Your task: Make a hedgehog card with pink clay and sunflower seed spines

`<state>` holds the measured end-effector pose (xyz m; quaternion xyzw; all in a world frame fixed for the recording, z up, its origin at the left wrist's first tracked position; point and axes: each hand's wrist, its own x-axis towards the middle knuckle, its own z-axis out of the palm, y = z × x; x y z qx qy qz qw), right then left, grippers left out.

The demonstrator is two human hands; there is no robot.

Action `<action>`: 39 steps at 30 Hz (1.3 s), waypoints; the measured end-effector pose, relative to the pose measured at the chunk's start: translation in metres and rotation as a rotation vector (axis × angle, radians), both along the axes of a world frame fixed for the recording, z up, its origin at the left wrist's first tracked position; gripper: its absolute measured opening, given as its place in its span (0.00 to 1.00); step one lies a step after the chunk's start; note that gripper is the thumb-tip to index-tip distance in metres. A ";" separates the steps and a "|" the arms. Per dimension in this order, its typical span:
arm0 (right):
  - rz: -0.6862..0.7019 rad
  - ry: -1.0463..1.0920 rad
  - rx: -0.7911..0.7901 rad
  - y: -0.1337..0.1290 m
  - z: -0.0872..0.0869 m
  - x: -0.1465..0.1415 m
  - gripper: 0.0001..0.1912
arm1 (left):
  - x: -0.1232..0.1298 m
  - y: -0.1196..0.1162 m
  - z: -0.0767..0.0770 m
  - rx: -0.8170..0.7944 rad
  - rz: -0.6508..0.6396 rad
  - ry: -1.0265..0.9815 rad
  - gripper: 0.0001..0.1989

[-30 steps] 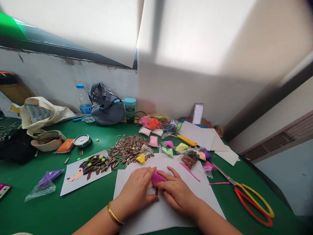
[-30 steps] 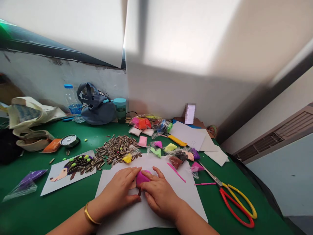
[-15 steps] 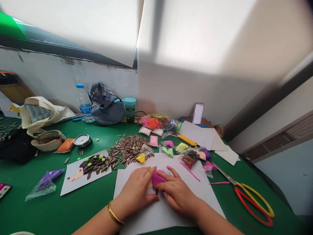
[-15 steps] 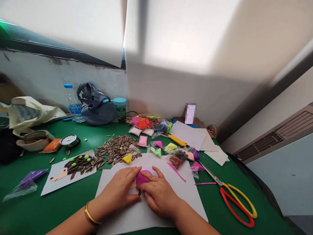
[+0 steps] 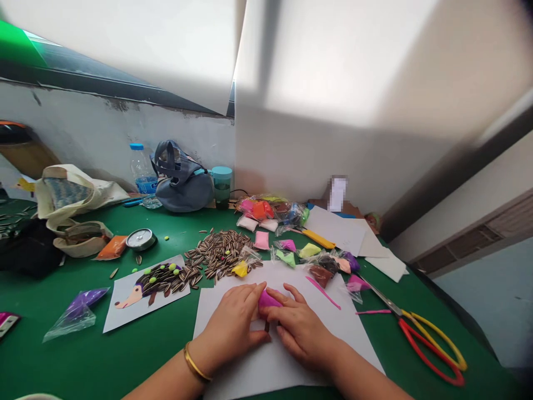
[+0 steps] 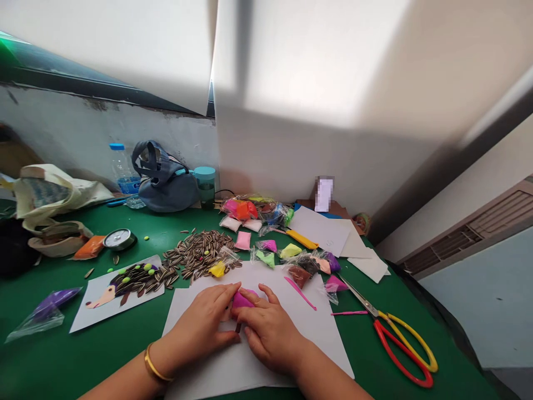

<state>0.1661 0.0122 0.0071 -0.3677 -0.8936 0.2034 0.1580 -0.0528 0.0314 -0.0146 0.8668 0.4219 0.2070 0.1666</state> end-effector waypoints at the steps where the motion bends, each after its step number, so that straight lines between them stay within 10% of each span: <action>1: -0.013 0.008 0.001 0.000 0.000 0.000 0.20 | 0.000 0.000 0.000 -0.004 -0.001 0.001 0.49; 39: -0.137 0.088 0.086 0.014 -0.005 -0.006 0.18 | -0.009 0.006 -0.007 -0.083 -0.004 -0.097 0.61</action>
